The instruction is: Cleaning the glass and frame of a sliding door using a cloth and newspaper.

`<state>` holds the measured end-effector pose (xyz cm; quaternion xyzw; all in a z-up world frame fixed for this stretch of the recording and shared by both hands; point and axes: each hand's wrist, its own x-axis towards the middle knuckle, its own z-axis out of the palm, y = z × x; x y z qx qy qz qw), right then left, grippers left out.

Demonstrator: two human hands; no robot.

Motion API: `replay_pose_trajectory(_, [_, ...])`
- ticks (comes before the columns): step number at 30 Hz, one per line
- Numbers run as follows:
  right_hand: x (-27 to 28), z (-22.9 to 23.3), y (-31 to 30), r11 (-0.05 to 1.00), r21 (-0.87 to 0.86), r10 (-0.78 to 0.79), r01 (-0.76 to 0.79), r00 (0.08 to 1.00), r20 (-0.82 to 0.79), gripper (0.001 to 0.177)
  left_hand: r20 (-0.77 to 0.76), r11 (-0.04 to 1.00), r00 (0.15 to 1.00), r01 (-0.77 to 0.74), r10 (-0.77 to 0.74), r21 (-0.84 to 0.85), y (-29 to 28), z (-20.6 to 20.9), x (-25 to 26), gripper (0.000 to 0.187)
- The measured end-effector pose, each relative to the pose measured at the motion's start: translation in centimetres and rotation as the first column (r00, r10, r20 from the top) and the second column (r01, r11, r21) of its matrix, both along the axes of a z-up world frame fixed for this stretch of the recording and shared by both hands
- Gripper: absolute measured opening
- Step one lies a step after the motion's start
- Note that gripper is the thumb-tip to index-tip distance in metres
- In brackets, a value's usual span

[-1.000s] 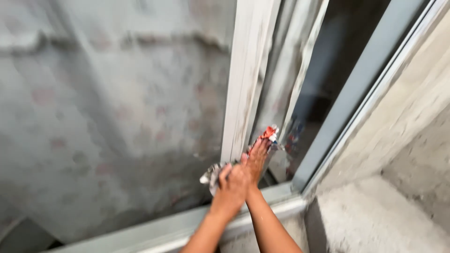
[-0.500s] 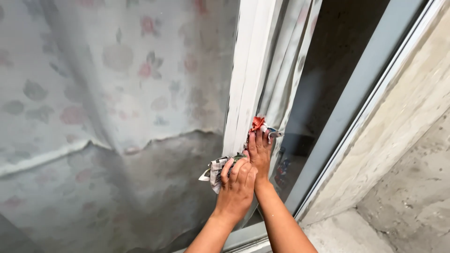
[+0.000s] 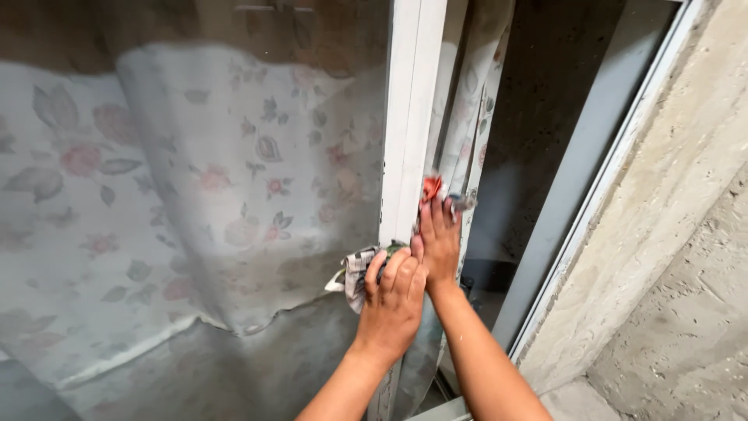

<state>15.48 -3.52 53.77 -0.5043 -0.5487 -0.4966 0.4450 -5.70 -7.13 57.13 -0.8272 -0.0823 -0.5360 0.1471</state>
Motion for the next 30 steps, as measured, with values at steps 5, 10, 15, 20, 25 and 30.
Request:
replay_pose_trajectory(5, [-0.5,6.9,-0.1,0.999,0.03,0.018,-0.017,1.0,-0.02,0.056,0.019,0.999,1.0,0.013,-0.014,0.043,-0.1,4.5,-0.6,0.032])
replay_pose_trajectory(10, [-1.3,13.9,-0.3,1.0,0.03,-0.003,0.005,0.996,-0.088,0.056,0.047,0.996,0.998,0.031,-0.035,0.088,0.8,7.5,0.1,0.031])
replay_pose_trajectory(15, [-1.1,21.5,-0.4,0.997,0.072,0.005,-0.002,0.999,-0.034,0.056,0.074,0.986,0.997,-0.02,0.008,0.163,1.2,11.6,2.1,0.032])
replay_pose_trajectory(20, [1.1,25.3,0.5,0.999,0.033,-0.033,0.031,0.998,0.046,0.063,0.129,0.972,0.99,-0.086,0.059,0.217,3.3,13.0,6.9,0.035])
replay_pose_trajectory(25, [5.2,26.7,-3.0,0.993,-0.094,-0.062,0.077,0.986,0.155,0.069,0.193,0.932,0.969,-0.207,0.154,0.298,6.2,11.7,9.7,0.033])
replay_pose_trajectory(30, [14.8,26.9,-5.4,0.986,-0.058,-0.147,0.155,0.981,0.127,0.073,0.23,0.894,0.948,-0.29,0.219,0.343,6.5,11.5,9.6,0.025])
